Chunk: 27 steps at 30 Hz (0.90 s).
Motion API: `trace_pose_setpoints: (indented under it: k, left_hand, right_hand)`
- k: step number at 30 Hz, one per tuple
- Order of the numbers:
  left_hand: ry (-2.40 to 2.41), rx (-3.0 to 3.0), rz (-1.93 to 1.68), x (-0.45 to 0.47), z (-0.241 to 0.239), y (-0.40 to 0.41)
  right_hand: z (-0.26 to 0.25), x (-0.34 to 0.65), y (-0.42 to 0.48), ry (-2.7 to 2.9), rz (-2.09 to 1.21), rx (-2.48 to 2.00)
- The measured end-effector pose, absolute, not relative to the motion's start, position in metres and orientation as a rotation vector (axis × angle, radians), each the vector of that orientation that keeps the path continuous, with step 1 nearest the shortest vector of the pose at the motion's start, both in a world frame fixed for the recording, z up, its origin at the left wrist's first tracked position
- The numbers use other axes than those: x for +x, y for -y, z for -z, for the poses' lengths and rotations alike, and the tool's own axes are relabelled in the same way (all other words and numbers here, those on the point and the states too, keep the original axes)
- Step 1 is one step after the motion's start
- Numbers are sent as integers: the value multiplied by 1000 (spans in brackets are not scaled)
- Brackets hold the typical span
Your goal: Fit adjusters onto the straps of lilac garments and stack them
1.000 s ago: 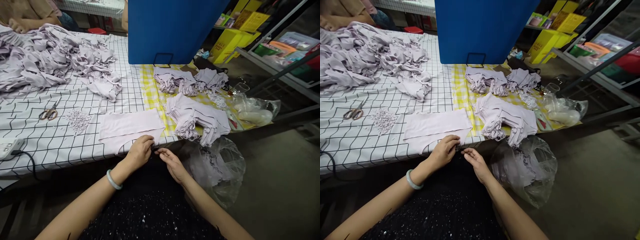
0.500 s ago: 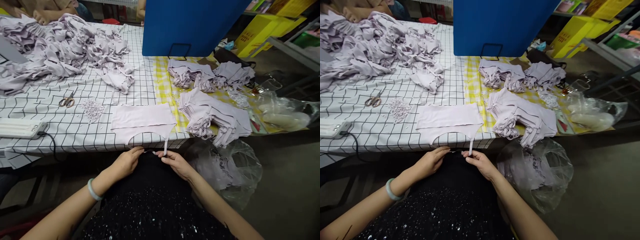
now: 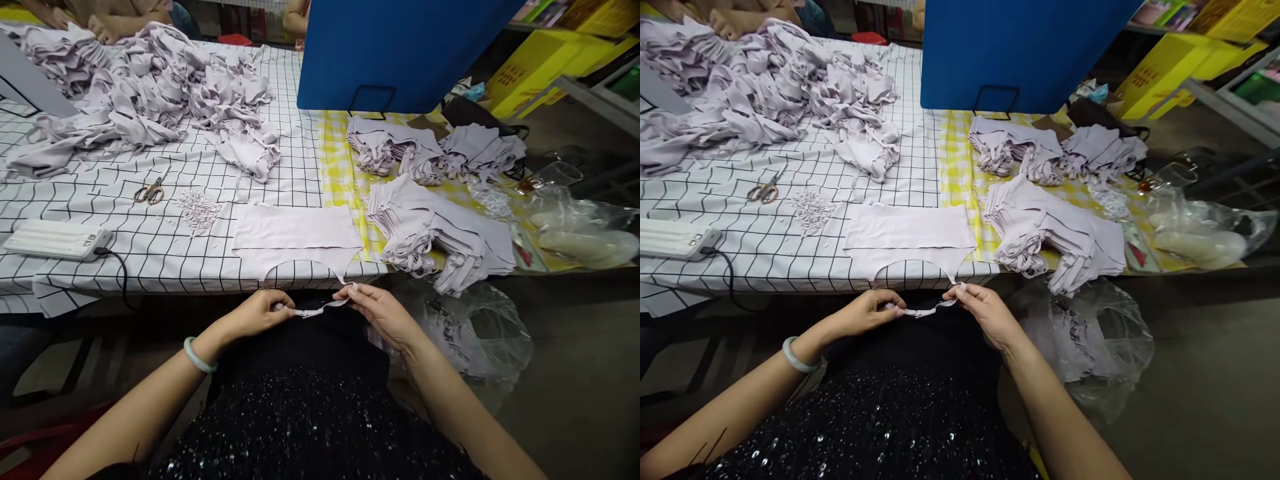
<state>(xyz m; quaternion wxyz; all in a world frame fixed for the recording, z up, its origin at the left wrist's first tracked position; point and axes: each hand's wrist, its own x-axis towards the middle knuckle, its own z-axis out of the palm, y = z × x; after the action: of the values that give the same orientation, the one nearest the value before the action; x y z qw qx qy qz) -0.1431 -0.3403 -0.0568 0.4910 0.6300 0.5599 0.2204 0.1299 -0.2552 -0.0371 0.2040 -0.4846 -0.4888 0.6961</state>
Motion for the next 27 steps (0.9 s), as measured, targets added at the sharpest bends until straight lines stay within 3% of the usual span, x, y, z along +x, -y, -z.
trace_pose_setpoints:
  k: [2,4,6,12,16,21,27]
  left_hand:
    - [-1399,1547,-490,-144,53,340]
    - [-1434,1544,-487,-143,50,338]
    - [-1421,1483,-539,-143,45,336]
    - [-1214,1254,-723,-155,31,336]
    - [-1418,1274,-744,-160,35,346]
    - [-1493,1486,-807,-132,44,355]
    - [-1448,1321,-903,-111,42,348]
  right_hand:
    - [39,131,262,1489,-1755,-1479]
    - [36,128,271,1645,-1352,-1580]
    - [31,117,281,1856,-1097,-1490]
    - [51,57,284,2320,-1372,-812]
    - [61,50,273,2397,-1433,-852]
    - [36,65,269,2323,-1583,-873]
    - [24,72,273,2325,-1382,-1004]
